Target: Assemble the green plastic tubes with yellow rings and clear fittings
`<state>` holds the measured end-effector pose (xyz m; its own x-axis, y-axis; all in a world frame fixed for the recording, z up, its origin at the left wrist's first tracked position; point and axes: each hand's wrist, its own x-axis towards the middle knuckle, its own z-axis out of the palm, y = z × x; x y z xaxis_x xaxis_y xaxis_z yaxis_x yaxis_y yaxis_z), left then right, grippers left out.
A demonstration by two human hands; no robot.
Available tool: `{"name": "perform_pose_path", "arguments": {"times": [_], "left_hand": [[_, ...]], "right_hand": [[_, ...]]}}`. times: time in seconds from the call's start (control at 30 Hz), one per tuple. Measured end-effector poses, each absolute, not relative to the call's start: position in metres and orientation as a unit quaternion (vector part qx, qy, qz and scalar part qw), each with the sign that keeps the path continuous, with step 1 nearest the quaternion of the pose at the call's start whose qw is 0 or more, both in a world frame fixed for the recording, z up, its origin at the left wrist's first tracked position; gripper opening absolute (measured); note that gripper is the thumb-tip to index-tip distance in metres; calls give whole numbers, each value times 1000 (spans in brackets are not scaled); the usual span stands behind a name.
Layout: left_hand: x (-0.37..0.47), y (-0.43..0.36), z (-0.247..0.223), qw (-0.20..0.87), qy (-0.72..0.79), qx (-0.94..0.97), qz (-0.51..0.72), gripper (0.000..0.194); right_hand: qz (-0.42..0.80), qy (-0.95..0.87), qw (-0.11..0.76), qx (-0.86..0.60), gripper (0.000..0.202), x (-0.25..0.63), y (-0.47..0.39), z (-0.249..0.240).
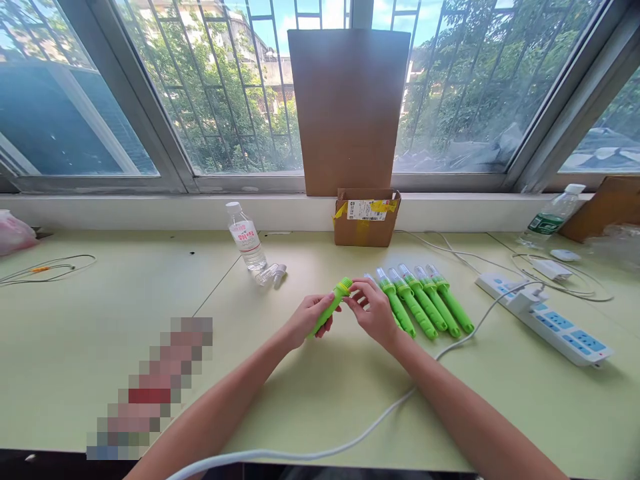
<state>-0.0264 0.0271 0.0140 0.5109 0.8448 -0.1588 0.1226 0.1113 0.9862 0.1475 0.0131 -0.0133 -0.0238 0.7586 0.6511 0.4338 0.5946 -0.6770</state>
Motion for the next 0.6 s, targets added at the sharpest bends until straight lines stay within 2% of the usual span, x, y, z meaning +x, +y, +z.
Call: {"name": "perform_pose_path", "arguments": {"times": [0.27,0.6], "left_hand": [[-30,28,16,646,395,593,273,39],[-30,32,14,633,385,601,299,38]], "right_hand": [[157,-706,549,-419,22,146,12,-14],[114,-715,539,-429,4,147,15,-22]]}}
